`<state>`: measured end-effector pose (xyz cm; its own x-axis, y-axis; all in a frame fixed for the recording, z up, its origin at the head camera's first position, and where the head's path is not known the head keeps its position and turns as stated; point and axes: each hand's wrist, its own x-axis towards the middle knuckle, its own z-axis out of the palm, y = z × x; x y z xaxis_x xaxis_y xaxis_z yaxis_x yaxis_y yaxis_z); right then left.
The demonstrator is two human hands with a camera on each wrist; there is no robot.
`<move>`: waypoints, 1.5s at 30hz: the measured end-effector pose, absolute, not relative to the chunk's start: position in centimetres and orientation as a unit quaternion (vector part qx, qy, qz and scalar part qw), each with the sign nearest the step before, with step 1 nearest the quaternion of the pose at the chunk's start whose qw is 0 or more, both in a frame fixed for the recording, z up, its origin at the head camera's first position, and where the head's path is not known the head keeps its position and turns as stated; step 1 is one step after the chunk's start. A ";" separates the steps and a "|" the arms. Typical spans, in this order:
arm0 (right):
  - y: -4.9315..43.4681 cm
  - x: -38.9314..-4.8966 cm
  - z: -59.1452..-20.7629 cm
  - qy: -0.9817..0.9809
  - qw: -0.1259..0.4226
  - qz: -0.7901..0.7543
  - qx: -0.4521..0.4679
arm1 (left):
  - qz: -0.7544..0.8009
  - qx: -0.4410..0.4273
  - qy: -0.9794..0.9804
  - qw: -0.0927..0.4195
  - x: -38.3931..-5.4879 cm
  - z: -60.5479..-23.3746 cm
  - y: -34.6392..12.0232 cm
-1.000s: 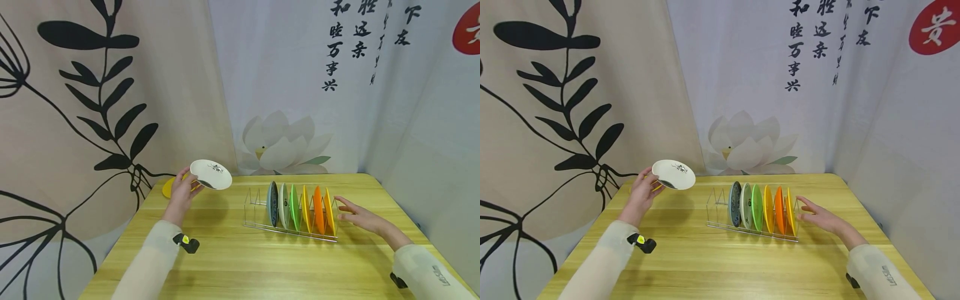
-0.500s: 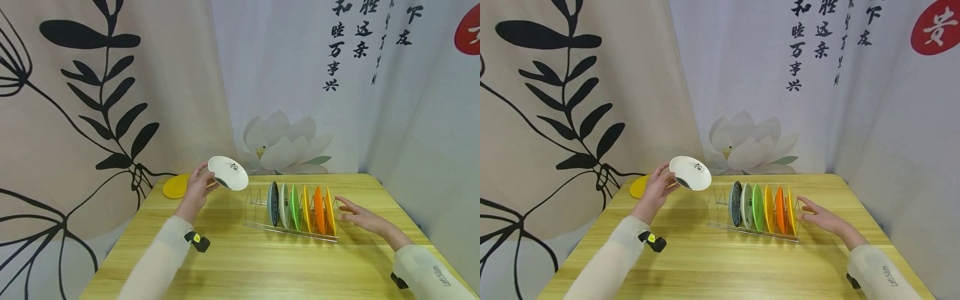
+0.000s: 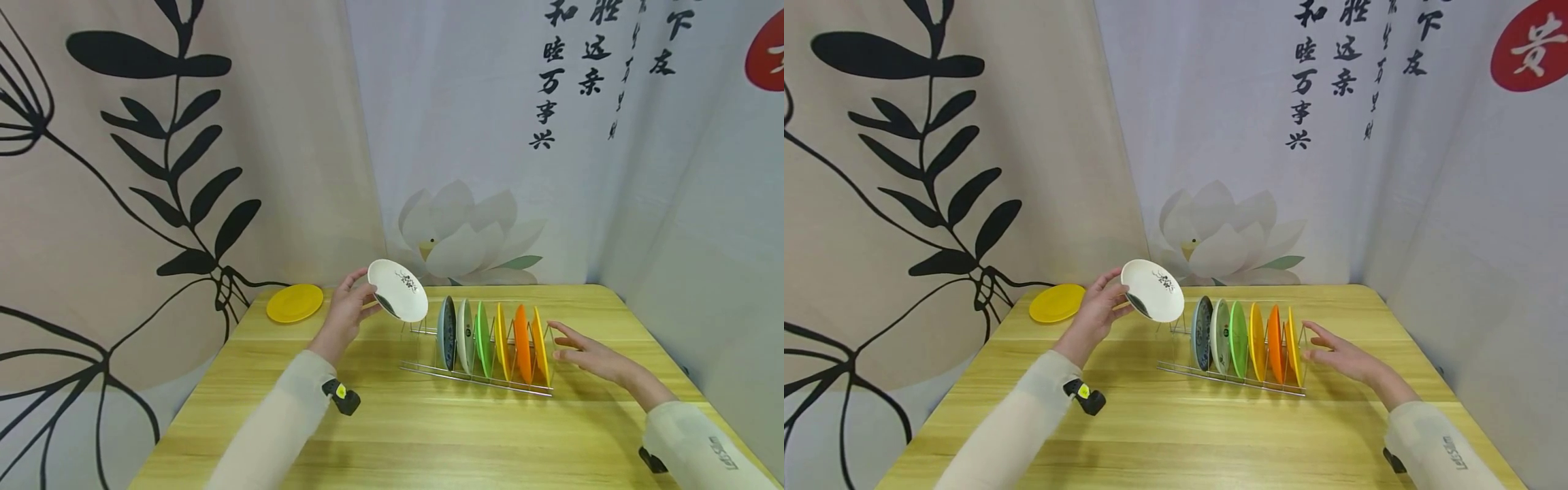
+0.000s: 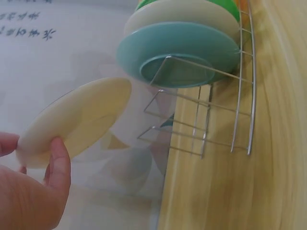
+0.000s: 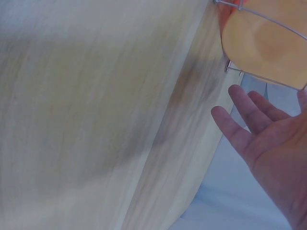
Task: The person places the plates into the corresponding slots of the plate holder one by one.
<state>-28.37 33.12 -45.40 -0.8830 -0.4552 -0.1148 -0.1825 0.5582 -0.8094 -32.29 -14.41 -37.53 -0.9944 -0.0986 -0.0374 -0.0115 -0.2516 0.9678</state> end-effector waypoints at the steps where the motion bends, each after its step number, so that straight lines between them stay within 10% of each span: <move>1: 33.1 -28.4 -45.4 0.868 0.157 -0.433 -0.184 | -0.789 0.044 -0.613 0.027 -32.3 -37.6 -14.2; 45: 33.1 -28.3 -45.3 0.870 0.151 -0.430 -0.188 | -0.731 0.015 -0.682 -0.010 -32.2 -40.5 -9.3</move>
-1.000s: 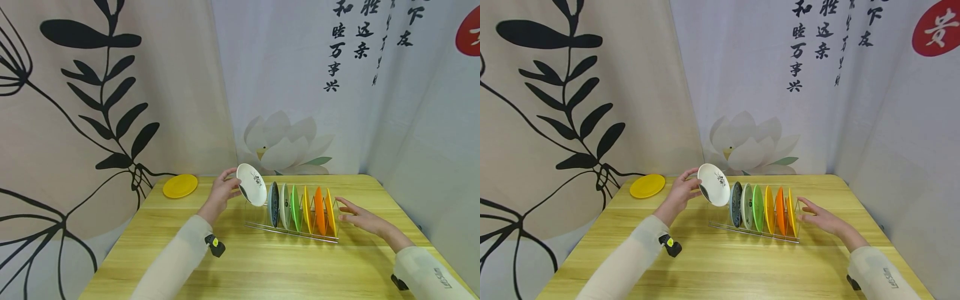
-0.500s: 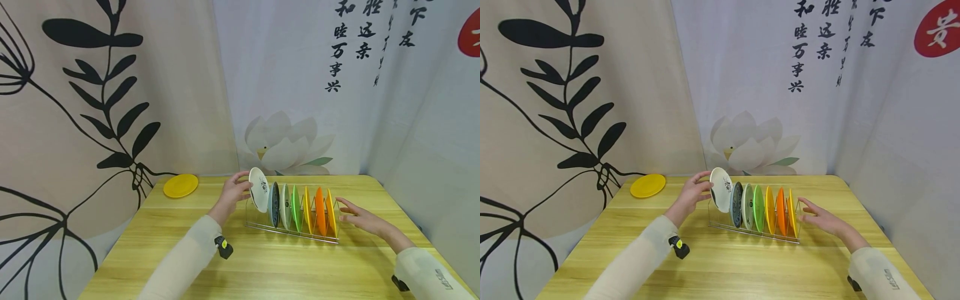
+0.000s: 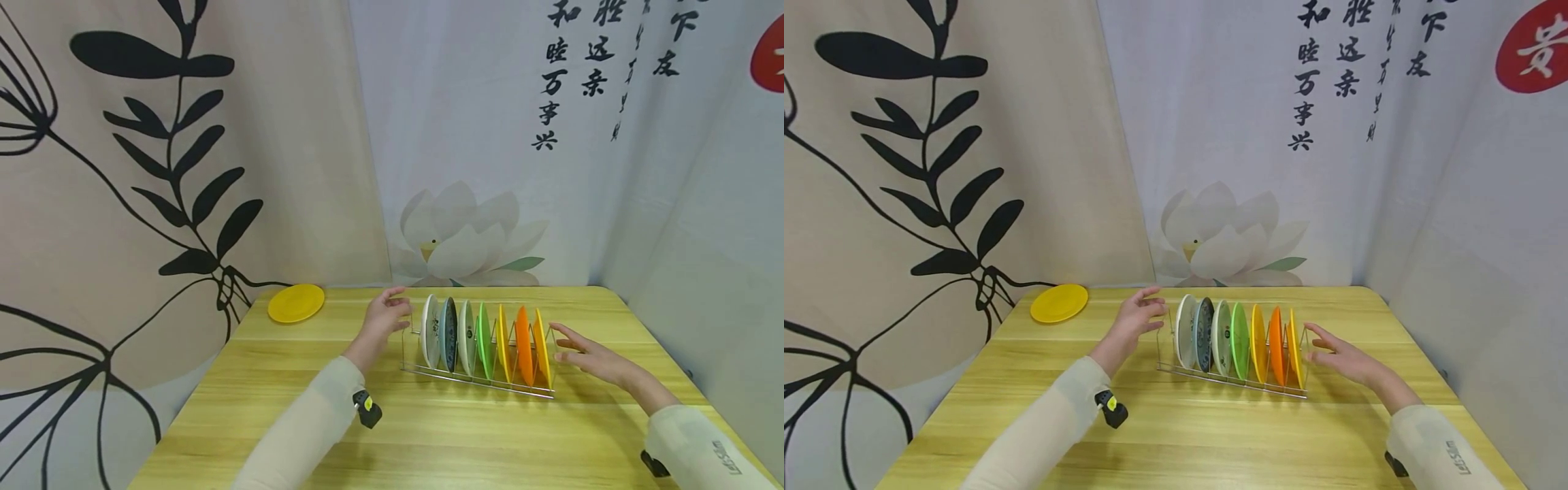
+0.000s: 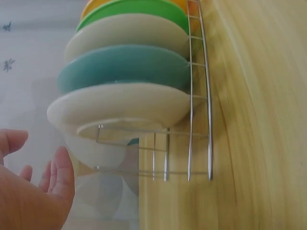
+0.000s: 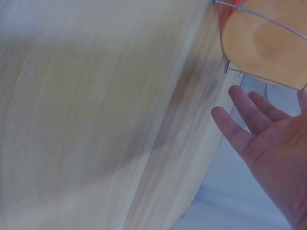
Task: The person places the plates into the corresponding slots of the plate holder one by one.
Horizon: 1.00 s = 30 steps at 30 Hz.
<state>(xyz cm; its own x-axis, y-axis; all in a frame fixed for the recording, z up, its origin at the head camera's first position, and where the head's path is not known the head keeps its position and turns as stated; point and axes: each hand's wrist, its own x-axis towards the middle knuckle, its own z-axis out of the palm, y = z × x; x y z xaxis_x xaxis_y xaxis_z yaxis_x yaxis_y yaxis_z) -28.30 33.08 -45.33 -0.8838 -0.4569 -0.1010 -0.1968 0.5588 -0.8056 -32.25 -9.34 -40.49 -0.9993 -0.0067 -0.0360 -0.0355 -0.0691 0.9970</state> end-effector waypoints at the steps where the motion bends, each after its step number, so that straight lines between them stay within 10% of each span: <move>1: 33.1 -28.3 -45.3 0.870 0.151 -0.429 -0.189 | 0.732 -0.018 0.681 0.009 -32.3 -40.5 -9.5; 30: 33.2 -28.4 -45.5 0.873 0.150 -0.426 -0.183 | 0.758 -0.164 0.627 -0.081 -34.6 -44.5 -21.3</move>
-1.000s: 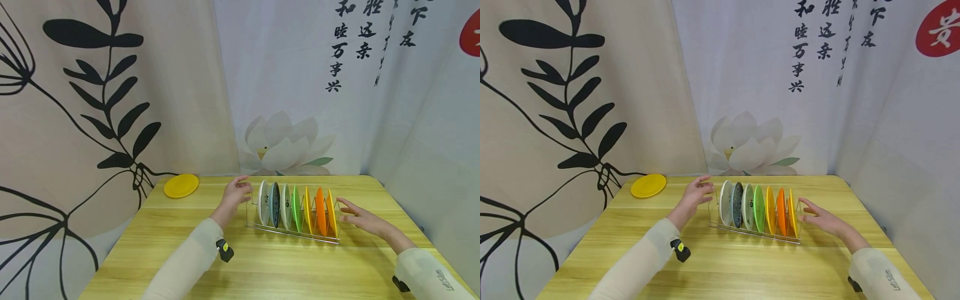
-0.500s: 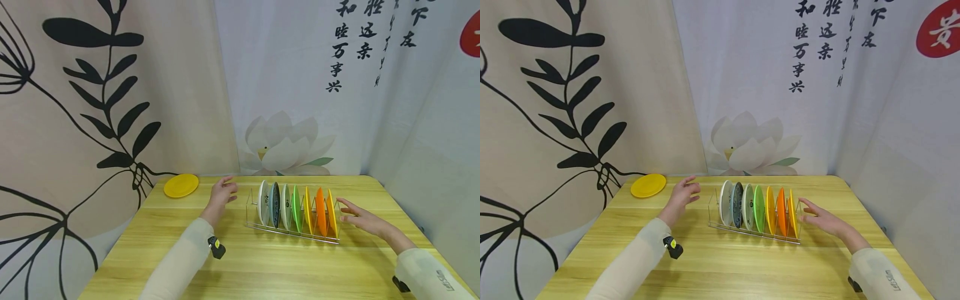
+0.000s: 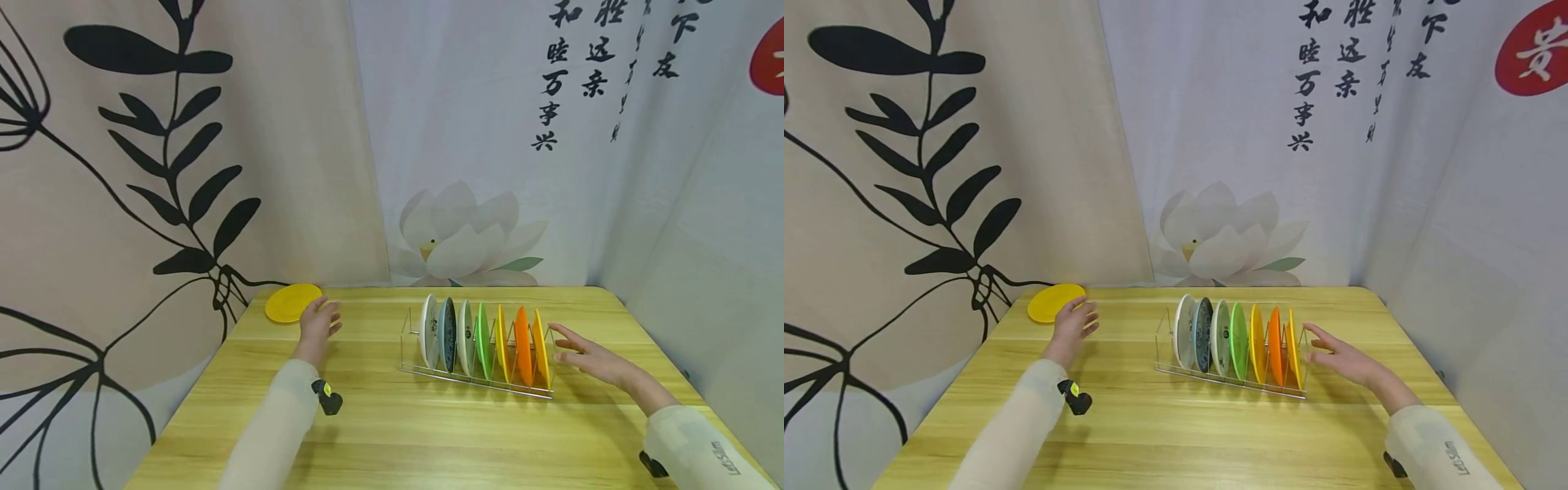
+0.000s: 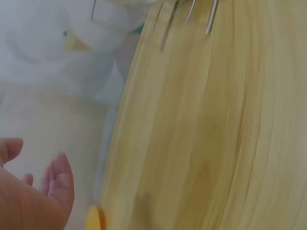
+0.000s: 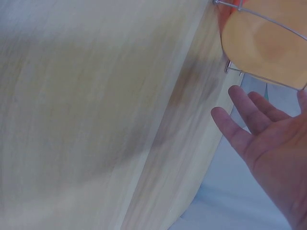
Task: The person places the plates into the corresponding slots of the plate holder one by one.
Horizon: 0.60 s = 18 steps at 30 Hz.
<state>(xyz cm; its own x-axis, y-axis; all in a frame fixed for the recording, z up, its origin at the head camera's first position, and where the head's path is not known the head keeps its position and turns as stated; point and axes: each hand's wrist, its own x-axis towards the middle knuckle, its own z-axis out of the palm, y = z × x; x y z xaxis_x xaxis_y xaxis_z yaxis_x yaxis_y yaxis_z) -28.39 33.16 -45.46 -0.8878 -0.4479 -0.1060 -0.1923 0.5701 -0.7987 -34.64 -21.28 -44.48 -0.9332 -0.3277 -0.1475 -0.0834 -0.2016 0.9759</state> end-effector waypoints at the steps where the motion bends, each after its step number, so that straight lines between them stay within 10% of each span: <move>1: 33.1 -28.4 -45.4 0.873 0.150 -0.425 -0.185 | -0.762 0.171 -0.618 0.088 -34.6 -44.6 -21.8; 18: 32.9 -28.2 -45.2 0.871 0.147 -0.430 -0.186 | -0.751 0.294 -0.568 0.163 -34.6 -47.3 -28.8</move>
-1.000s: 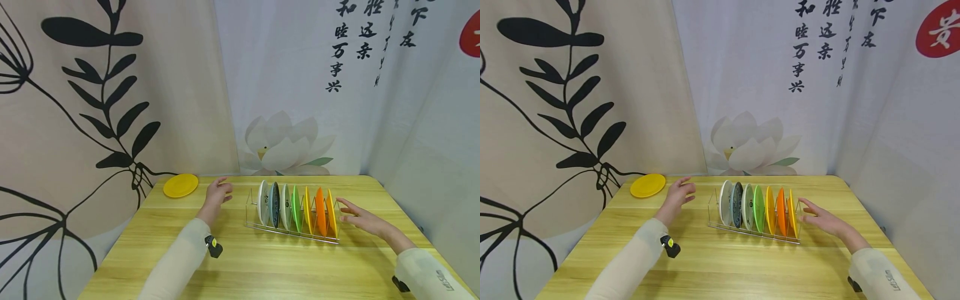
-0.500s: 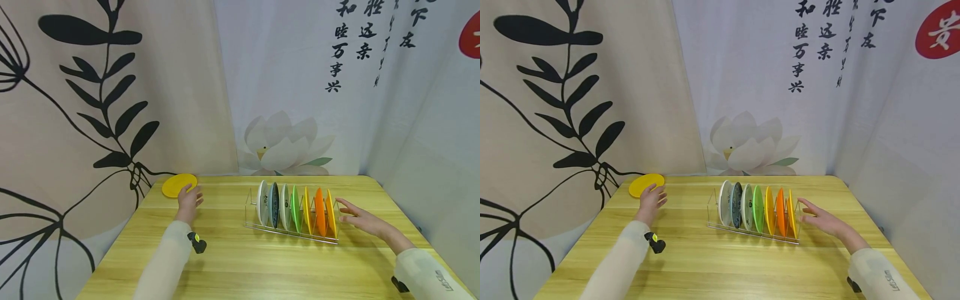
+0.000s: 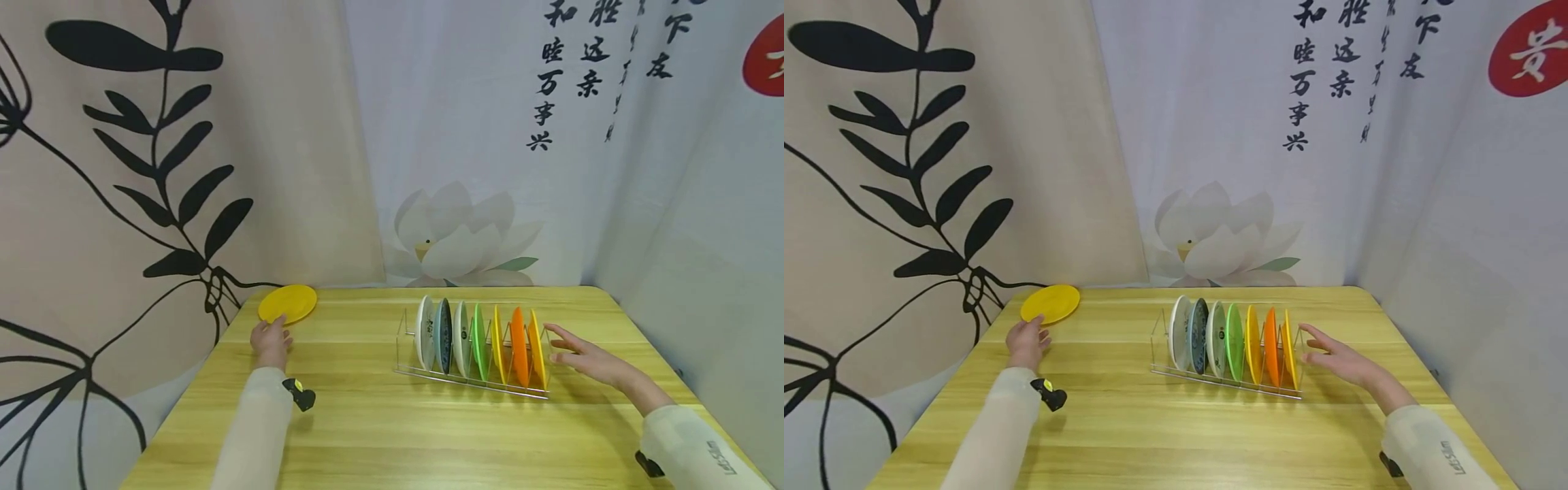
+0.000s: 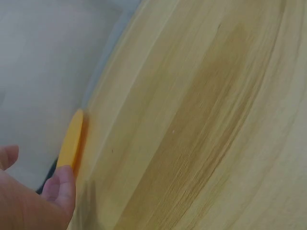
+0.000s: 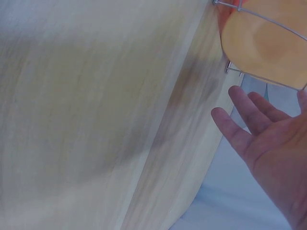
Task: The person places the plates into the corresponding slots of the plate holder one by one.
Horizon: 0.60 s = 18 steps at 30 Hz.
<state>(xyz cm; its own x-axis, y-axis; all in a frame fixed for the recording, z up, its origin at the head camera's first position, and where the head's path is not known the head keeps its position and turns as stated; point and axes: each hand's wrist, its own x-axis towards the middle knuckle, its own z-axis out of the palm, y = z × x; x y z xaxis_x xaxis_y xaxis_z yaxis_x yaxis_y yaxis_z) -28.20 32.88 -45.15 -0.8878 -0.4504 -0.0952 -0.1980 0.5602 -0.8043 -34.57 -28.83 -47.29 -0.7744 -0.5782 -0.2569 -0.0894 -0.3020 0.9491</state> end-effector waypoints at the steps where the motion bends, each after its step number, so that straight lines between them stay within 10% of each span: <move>1: 32.9 -28.2 -45.2 0.871 0.146 -0.430 -0.186 | -0.752 0.299 -0.565 0.160 -34.6 -47.4 -29.0; 18: 33.0 -28.3 -45.4 0.875 0.147 -0.428 -0.175 | -0.776 0.311 -0.527 0.149 -36.0 -48.7 -30.3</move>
<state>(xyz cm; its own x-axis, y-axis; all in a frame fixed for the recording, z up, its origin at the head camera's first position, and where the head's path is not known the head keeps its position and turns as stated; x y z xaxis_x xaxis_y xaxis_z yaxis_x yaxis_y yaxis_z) -28.33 33.02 -45.36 -0.8958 -0.4313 -0.1070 -0.1802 0.5727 -0.7997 -35.99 -30.27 -48.74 -0.7616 -0.5602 -0.3259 -0.0965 -0.3992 0.9118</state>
